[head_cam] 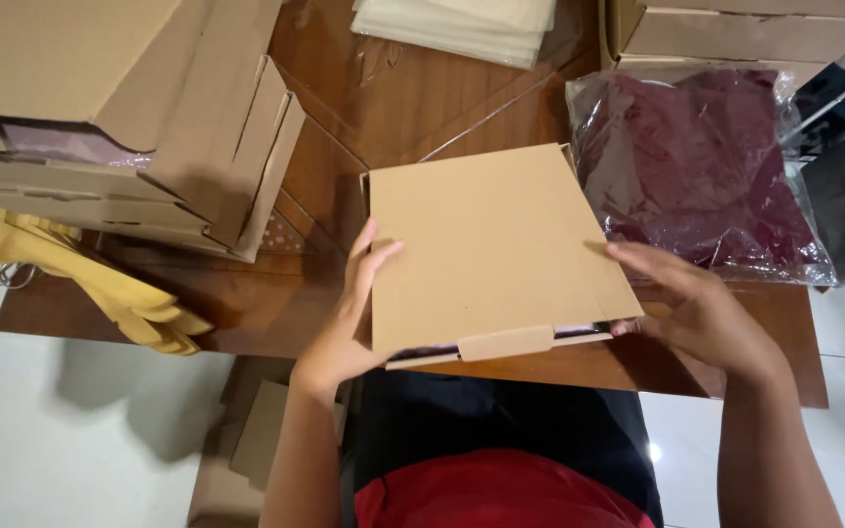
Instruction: Packaging folded clothes into cardboard boxes.
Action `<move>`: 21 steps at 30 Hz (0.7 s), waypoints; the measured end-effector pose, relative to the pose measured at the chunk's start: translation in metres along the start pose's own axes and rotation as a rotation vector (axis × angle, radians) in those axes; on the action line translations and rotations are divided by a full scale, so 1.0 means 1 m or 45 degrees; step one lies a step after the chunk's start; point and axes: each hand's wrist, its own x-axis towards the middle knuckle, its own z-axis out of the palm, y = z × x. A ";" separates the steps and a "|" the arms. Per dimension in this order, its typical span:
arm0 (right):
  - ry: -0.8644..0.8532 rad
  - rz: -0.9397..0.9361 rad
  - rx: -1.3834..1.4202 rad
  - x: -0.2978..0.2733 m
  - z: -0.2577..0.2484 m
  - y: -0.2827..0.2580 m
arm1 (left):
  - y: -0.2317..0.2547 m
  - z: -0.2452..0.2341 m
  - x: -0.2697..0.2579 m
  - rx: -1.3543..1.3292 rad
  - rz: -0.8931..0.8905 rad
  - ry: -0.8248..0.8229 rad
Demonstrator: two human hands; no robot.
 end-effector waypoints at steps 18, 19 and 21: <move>0.016 0.174 -0.331 -0.015 0.035 -0.044 | 0.037 -0.001 -0.029 0.033 -0.085 0.007; 0.011 0.173 -0.330 -0.016 0.038 -0.041 | 0.035 0.001 -0.030 0.033 -0.090 0.009; 0.147 0.141 -0.704 -0.019 0.044 -0.036 | 0.032 0.003 -0.030 0.084 -0.096 0.041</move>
